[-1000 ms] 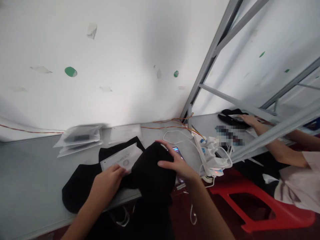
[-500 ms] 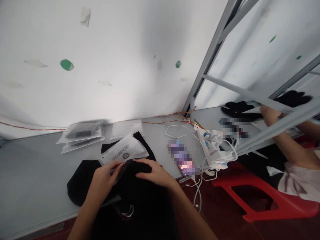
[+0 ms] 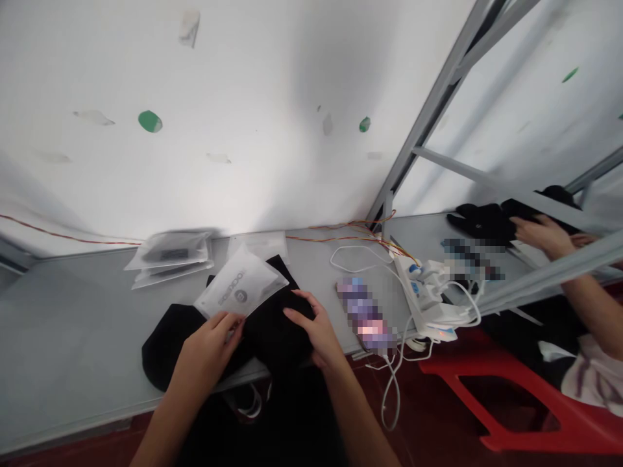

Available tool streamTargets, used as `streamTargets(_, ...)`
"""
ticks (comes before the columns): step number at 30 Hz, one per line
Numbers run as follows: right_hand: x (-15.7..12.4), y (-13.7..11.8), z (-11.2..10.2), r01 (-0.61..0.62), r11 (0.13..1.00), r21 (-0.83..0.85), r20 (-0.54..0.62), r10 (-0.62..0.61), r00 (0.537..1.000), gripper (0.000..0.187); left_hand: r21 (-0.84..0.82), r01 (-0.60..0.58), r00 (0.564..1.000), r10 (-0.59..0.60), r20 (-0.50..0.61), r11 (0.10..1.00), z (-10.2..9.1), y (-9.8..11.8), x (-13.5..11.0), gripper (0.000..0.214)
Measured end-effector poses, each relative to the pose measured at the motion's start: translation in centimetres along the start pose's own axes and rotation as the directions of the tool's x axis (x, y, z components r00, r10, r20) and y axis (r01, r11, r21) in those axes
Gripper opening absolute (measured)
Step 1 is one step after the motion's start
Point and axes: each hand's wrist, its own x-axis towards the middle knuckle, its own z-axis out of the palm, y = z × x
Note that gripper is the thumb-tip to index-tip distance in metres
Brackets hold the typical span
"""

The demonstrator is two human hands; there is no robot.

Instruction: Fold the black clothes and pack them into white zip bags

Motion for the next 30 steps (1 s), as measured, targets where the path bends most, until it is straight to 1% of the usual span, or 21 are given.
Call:
streamTargets(3,-0.7,-0.4,-1.1,-0.022,0.999,0.031,0.064,0.020,0.998,0.066,0.017,0.092,0.993,-0.093,0.072,0.996,-0.1,0.4,0.4,0.023)
streamTargets(6,-1.4,-0.5,-2.6,-0.046,0.993,0.108,0.173,0.027,0.985,0.071,0.067,0.090,0.983,-0.100,0.156,0.994,0.0,0.7,1.0,0.028)
streamTargets(7,-1.7,-0.5,-2.9,-0.063,0.988,0.139,0.230,0.030,0.973,0.071,0.087,0.075,0.979,-0.090,0.182,0.993,0.0,0.8,1.3,0.030)
streamTargets(9,-2.2,-0.5,-3.4,-0.104,0.975,0.197,0.352,0.029,0.935,0.068,0.112,0.021,0.970,-0.047,0.238,0.993,0.2,1.0,1.7,0.030)
streamTargets(11,-2.4,-0.5,-3.3,-0.149,0.960,0.238,0.450,0.027,0.893,0.065,0.104,-0.051,0.958,0.019,0.285,0.993,0.5,1.1,1.9,0.030)
streamTargets(12,-2.4,-0.5,-3.1,-0.168,0.954,0.247,0.479,0.031,0.877,0.064,0.090,-0.084,0.952,0.053,0.301,0.992,0.7,1.0,2.0,0.030)
streamTargets(14,-2.0,-0.6,-2.5,-0.199,0.959,0.202,0.512,0.070,0.856,0.061,0.044,-0.125,0.943,0.105,0.316,0.991,1.2,0.7,2.3,0.030)
streamTargets(15,-1.7,-0.7,-2.1,-0.207,0.969,0.136,0.522,0.107,0.846,0.058,0.016,-0.137,0.941,0.125,0.316,0.990,1.5,0.4,2.4,0.029)
streamTargets(16,-1.3,-0.8,-1.8,-0.196,0.980,0.045,0.528,0.143,0.837,0.054,-0.012,-0.142,0.940,0.139,0.312,0.990,1.8,0.1,2.5,0.030)
streamTargets(18,-0.5,-1.1,-1.2,-0.110,0.982,-0.154,0.537,0.177,0.825,0.048,-0.051,-0.146,0.941,0.155,0.301,0.988,2.3,-0.6,2.8,0.032)
streamTargets(20,0.1,-1.3,-0.9,-0.009,0.962,-0.273,0.533,0.159,0.831,0.048,-0.061,-0.158,0.943,0.169,0.288,0.986,2.7,-1.1,2.9,0.036)
streamTargets(21,0.3,-1.3,-0.9,0.013,0.955,-0.298,0.526,0.152,0.837,0.049,-0.057,-0.173,0.942,0.182,0.281,0.983,2.7,-1.3,2.9,0.037)
streamTargets(22,0.5,-1.3,-0.9,0.006,0.951,-0.309,0.508,0.160,0.846,0.050,-0.046,-0.191,0.942,0.197,0.273,0.980,2.6,-1.4,2.9,0.038)
streamTargets(24,0.6,-0.9,-1.0,-0.074,0.955,-0.288,0.428,0.197,0.882,0.049,0.011,-0.226,0.941,0.215,0.260,0.974,2.2,-1.3,2.6,0.037)
streamTargets(25,0.7,-0.7,-1.1,-0.126,0.961,-0.245,0.372,0.213,0.903,0.048,0.049,-0.239,0.942,0.220,0.253,0.970,1.9,-1.1,2.5,0.037)
streamTargets(27,0.7,0.0,-1.1,-0.201,0.976,-0.086,0.237,0.216,0.947,0.048,0.110,-0.264,0.942,0.232,0.243,0.958,1.1,-0.7,2.0,0.035)
streamTargets(28,0.7,0.3,-1.0,-0.212,0.977,0.006,0.172,0.208,0.963,0.049,0.128,-0.277,0.941,0.241,0.239,0.952,0.7,-0.4,1.8,0.034)
streamTargets(30,0.7,1.0,-0.8,-0.177,0.976,0.130,0.074,0.169,0.983,0.052,0.145,-0.292,0.940,0.255,0.227,0.945,0.1,0.1,1.4,0.032)
